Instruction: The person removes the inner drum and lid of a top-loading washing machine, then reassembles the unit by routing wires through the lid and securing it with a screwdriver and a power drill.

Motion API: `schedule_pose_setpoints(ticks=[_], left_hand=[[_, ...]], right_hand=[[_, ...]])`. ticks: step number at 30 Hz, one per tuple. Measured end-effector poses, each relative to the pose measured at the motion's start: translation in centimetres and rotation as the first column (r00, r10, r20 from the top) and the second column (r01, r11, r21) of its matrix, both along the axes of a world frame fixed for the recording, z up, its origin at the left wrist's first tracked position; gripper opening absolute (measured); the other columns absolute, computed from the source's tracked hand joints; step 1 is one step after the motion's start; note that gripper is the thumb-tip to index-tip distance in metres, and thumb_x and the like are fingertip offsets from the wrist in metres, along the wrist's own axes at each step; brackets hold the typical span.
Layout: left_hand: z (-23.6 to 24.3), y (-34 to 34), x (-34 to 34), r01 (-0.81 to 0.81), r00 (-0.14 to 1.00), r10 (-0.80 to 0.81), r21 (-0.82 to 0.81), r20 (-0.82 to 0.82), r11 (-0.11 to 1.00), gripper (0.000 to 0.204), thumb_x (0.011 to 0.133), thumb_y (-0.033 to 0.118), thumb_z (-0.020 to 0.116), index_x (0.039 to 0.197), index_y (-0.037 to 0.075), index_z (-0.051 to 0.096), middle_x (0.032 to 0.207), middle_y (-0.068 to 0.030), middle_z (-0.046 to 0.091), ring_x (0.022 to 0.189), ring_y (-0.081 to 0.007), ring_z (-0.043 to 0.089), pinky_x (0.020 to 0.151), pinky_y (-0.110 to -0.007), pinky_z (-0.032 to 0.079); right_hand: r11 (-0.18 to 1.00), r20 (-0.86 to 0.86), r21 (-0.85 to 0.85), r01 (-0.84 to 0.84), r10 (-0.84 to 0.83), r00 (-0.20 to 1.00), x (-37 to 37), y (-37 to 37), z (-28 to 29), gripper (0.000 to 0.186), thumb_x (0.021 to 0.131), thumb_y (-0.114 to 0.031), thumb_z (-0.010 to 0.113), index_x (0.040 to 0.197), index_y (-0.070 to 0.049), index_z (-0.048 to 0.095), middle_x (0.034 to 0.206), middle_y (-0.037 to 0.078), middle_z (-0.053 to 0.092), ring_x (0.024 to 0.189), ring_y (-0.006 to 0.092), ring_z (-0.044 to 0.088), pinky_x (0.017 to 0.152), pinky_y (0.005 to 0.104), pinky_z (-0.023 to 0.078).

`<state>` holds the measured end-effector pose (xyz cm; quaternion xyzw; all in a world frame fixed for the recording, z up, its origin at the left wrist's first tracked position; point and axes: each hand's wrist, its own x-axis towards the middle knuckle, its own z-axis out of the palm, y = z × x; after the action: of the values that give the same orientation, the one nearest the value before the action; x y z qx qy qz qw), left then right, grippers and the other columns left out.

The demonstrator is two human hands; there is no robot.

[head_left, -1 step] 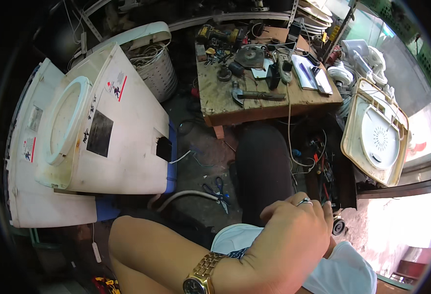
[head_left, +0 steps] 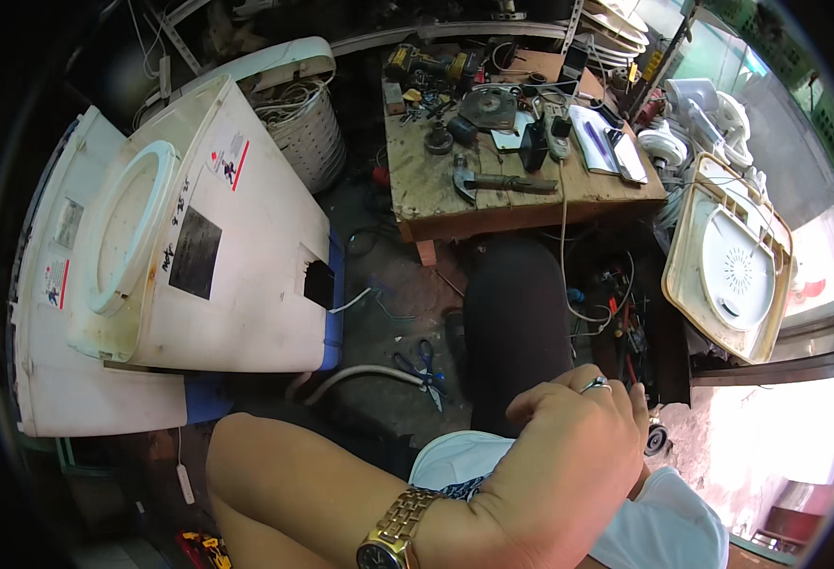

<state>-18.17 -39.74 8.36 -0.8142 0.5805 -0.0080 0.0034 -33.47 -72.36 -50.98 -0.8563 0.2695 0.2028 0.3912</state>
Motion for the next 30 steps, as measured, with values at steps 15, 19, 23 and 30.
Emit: schedule_pose_setpoints(ticks=[15, 19, 23, 30], left_hand=[[1.2, 1.4, 2.9, 0.151, 0.966, -0.125, 0.098, -0.228, 0.984, 0.037, 0.080, 0.020, 0.064, 0.114, 0.004, 0.066, 0.089, -0.0080, 0.067, 0.084, -0.0200, 0.065, 0.059, -0.027, 0.052], [0.7, 3.4, 1.2, -0.062, 0.990, 0.060, -0.015, -0.126, 0.998, 0.040, 0.083, 0.014, 0.062, 0.122, 0.003, 0.063, 0.090, -0.0077, 0.067, 0.083, -0.0185, 0.065, 0.062, -0.025, 0.054], [0.7, 1.2, -0.2, -0.129, 0.991, 0.129, -0.002, -0.020, 0.992, 0.036, 0.082, 0.023, 0.065, 0.111, 0.001, 0.065, 0.087, -0.0090, 0.068, 0.084, -0.0201, 0.065, 0.060, -0.029, 0.054], [-0.6, 2.4, 3.8, -0.071, 0.995, 0.055, -0.188, -0.086, 0.980, 0.046, 0.077, 0.014, 0.062, 0.121, -0.001, 0.058, 0.084, -0.0087, 0.061, 0.072, -0.0217, 0.064, 0.049, -0.030, 0.052]], right_hand=[[0.949, -0.076, 0.171, 0.266, -0.257, 0.964, -3.8, 0.6, 3.3, 0.040, 0.083, -0.018, 0.064, 0.120, -0.002, 0.063, 0.094, 0.018, 0.070, 0.077, 0.0212, 0.069, 0.067, 0.0331, 0.055], [0.991, -0.136, 0.066, 0.112, -0.103, 0.985, -2.7, 0.7, 4.4, 0.041, 0.083, -0.016, 0.063, 0.121, -0.001, 0.062, 0.093, 0.017, 0.070, 0.079, 0.0222, 0.070, 0.067, 0.0324, 0.055], [0.998, -0.085, 0.051, 0.045, -0.041, 0.996, -3.1, -0.3, 2.5, 0.041, 0.084, -0.015, 0.063, 0.122, -0.001, 0.061, 0.093, 0.017, 0.071, 0.079, 0.0222, 0.070, 0.066, 0.0324, 0.055], [0.980, 0.112, -0.115, -0.161, 0.174, 0.978, -5.4, -3.6, -0.8, 0.041, 0.084, -0.013, 0.062, 0.122, 0.000, 0.061, 0.094, 0.017, 0.071, 0.079, 0.0223, 0.070, 0.065, 0.0324, 0.055]])
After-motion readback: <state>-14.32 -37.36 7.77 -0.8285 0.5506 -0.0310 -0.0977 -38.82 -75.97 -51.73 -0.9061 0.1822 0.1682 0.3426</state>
